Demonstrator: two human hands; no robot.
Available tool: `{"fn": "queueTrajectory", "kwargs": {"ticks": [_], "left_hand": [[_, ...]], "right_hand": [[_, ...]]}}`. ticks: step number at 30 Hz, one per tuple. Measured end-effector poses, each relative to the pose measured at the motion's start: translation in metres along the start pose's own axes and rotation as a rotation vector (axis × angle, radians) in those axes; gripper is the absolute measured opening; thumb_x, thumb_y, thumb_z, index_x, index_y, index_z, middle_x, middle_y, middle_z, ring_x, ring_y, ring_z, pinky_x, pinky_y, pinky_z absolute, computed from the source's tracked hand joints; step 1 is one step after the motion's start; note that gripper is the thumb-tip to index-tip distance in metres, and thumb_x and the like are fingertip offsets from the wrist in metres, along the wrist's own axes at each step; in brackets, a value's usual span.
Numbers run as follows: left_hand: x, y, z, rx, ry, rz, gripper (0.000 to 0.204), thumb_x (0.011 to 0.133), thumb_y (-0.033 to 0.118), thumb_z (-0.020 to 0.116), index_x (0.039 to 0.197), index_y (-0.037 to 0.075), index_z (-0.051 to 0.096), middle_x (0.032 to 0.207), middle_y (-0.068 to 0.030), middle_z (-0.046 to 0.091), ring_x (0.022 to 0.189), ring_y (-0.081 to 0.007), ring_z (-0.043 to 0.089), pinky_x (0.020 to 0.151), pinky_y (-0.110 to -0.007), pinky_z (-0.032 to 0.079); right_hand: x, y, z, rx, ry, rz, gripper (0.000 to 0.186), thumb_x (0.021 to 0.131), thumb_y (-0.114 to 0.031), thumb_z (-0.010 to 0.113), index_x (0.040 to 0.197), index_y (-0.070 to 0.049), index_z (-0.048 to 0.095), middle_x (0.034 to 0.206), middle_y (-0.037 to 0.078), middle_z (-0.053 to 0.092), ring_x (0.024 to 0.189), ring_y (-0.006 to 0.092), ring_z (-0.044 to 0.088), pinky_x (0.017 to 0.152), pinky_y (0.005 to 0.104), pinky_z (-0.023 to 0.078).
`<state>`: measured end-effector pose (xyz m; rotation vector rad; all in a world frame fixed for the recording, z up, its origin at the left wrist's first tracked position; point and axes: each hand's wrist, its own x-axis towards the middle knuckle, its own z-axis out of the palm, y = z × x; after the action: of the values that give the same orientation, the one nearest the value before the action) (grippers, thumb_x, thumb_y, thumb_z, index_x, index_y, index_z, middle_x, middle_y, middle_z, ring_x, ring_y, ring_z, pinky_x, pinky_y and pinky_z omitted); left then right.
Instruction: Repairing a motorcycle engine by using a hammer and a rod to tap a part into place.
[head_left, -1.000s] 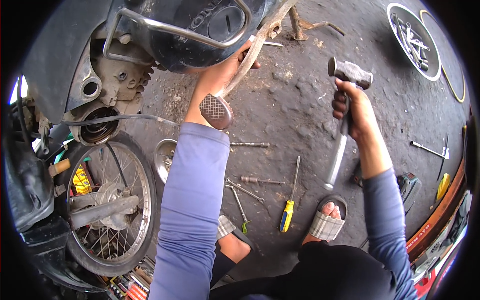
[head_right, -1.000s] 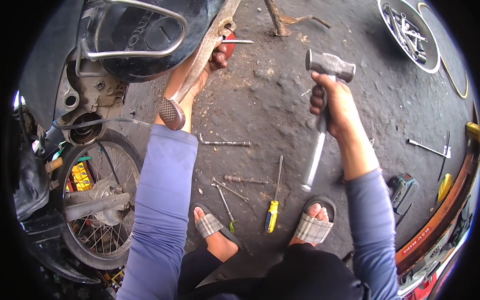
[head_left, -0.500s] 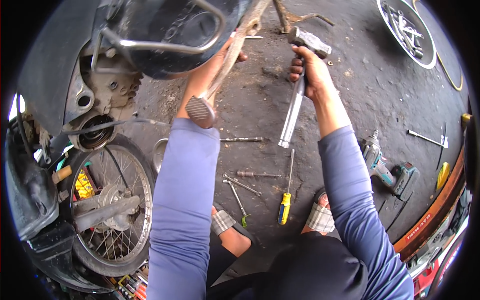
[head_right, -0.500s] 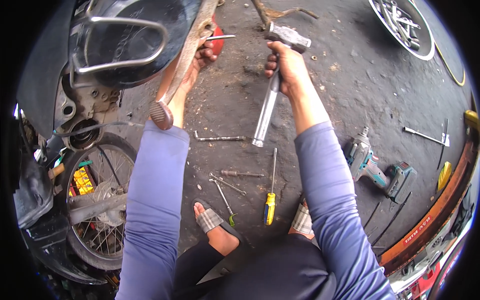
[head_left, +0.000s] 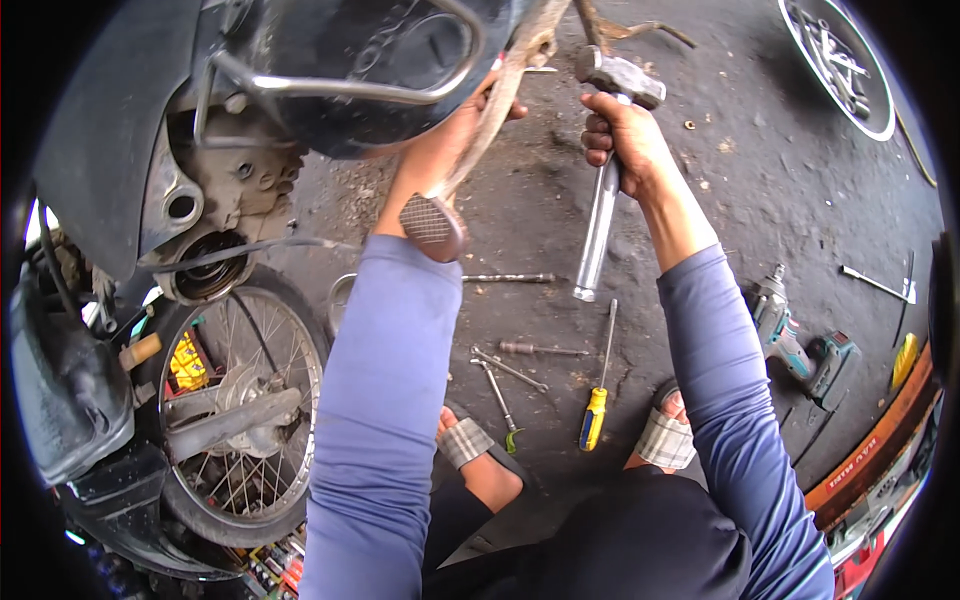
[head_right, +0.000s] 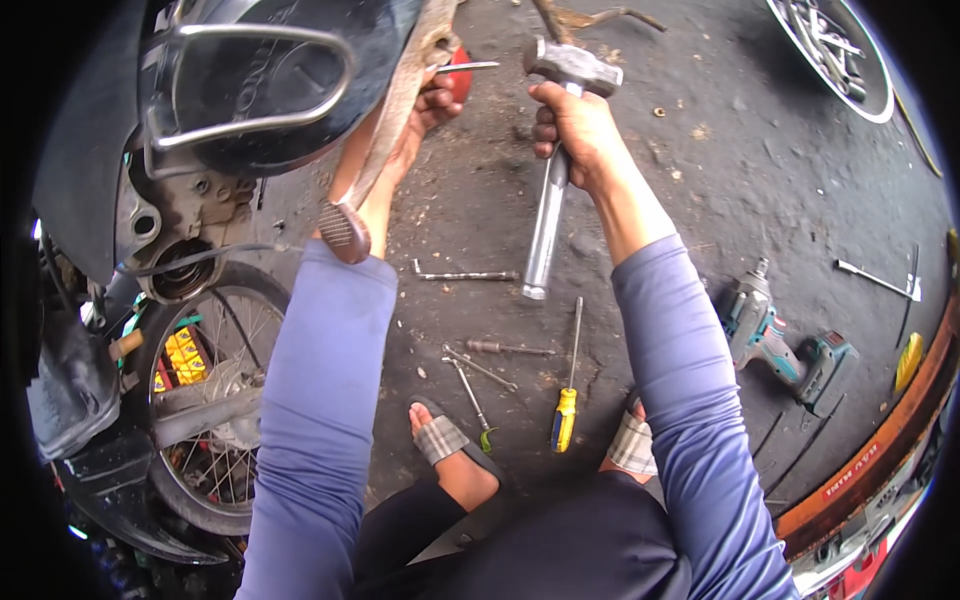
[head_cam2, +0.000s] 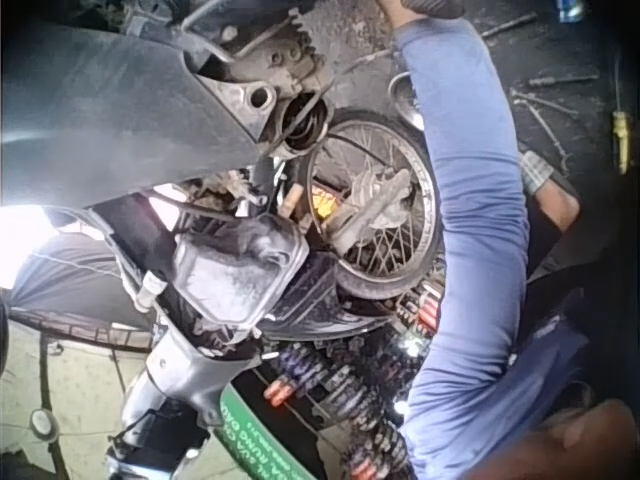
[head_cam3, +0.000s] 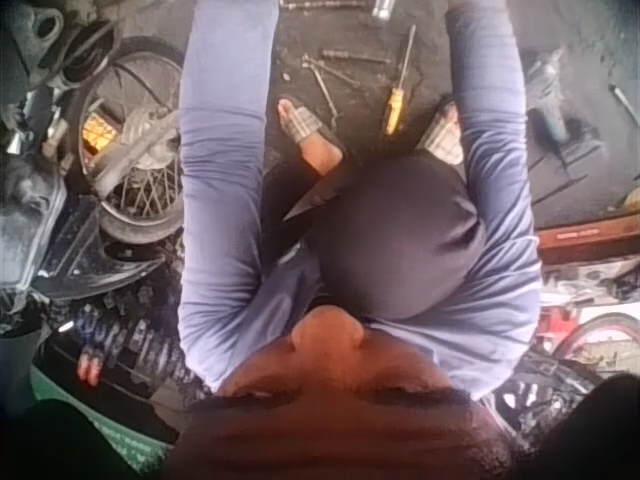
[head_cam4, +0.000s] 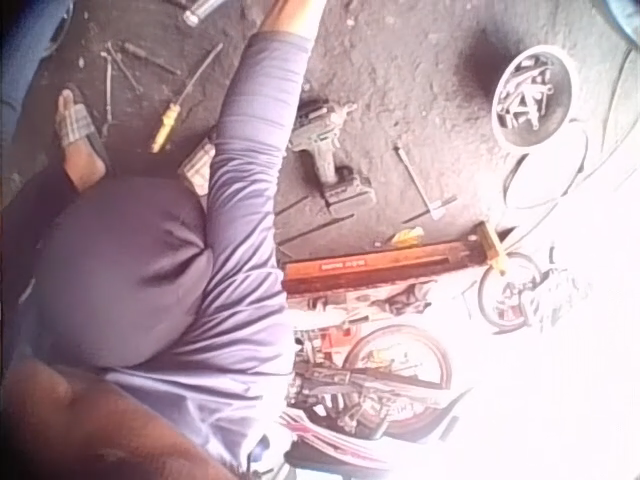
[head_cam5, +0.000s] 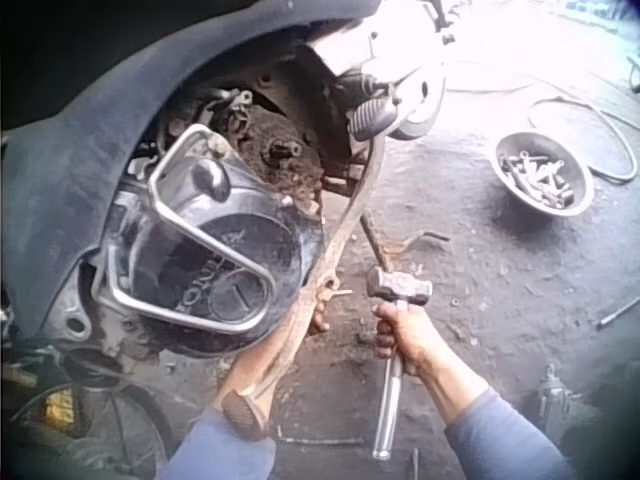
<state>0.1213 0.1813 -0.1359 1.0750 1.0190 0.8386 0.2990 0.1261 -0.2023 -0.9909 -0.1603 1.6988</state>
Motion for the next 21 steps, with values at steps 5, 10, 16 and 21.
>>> {"fn": "queueTrajectory", "kwargs": {"ticks": [5, 10, 16, 21], "left_hand": [[-0.004, 0.006, -0.004, -0.032, -0.045, 0.048, 0.024, 0.089, 0.019, 0.063, 0.102, -0.001, 0.061, 0.080, -0.0095, 0.065, 0.070, -0.0184, 0.065, 0.073, -0.036, 0.057], [-0.004, 0.006, -0.003, -0.001, -0.016, 0.038, 0.026, 0.089, 0.019, 0.063, 0.104, -0.002, 0.060, 0.080, -0.0097, 0.065, 0.070, -0.0188, 0.065, 0.073, -0.036, 0.057], [-0.004, 0.007, -0.002, -0.014, -0.006, 0.044, 0.025, 0.089, 0.019, 0.063, 0.105, -0.001, 0.060, 0.083, -0.0093, 0.064, 0.071, -0.0177, 0.064, 0.073, -0.036, 0.058], [-0.002, 0.002, -0.003, -0.075, -0.018, 0.060, 0.025, 0.089, 0.018, 0.063, 0.105, -0.002, 0.059, 0.084, -0.0091, 0.064, 0.072, -0.0173, 0.064, 0.072, -0.035, 0.058]], "right_hand": [[-0.003, -0.001, 0.003, -0.166, -0.046, -0.037, 0.015, 0.089, -0.016, 0.059, 0.080, -0.011, 0.047, 0.058, -0.006, 0.038, 0.044, 0.0042, 0.035, 0.037, 0.0204, 0.028], [0.000, 0.005, 0.008, -0.313, -0.057, -0.020, 0.015, 0.088, -0.014, 0.058, 0.079, -0.010, 0.047, 0.058, -0.005, 0.038, 0.044, 0.0045, 0.035, 0.037, 0.0212, 0.029], [0.002, 0.006, 0.007, -0.295, -0.054, -0.026, 0.014, 0.087, -0.014, 0.058, 0.079, -0.009, 0.047, 0.058, -0.005, 0.037, 0.044, 0.0055, 0.034, 0.038, 0.0215, 0.029], [0.009, 0.003, 0.005, -0.288, -0.004, -0.055, 0.016, 0.088, -0.014, 0.056, 0.076, -0.009, 0.046, 0.057, -0.005, 0.036, 0.045, 0.0057, 0.034, 0.038, 0.0223, 0.030]]}}
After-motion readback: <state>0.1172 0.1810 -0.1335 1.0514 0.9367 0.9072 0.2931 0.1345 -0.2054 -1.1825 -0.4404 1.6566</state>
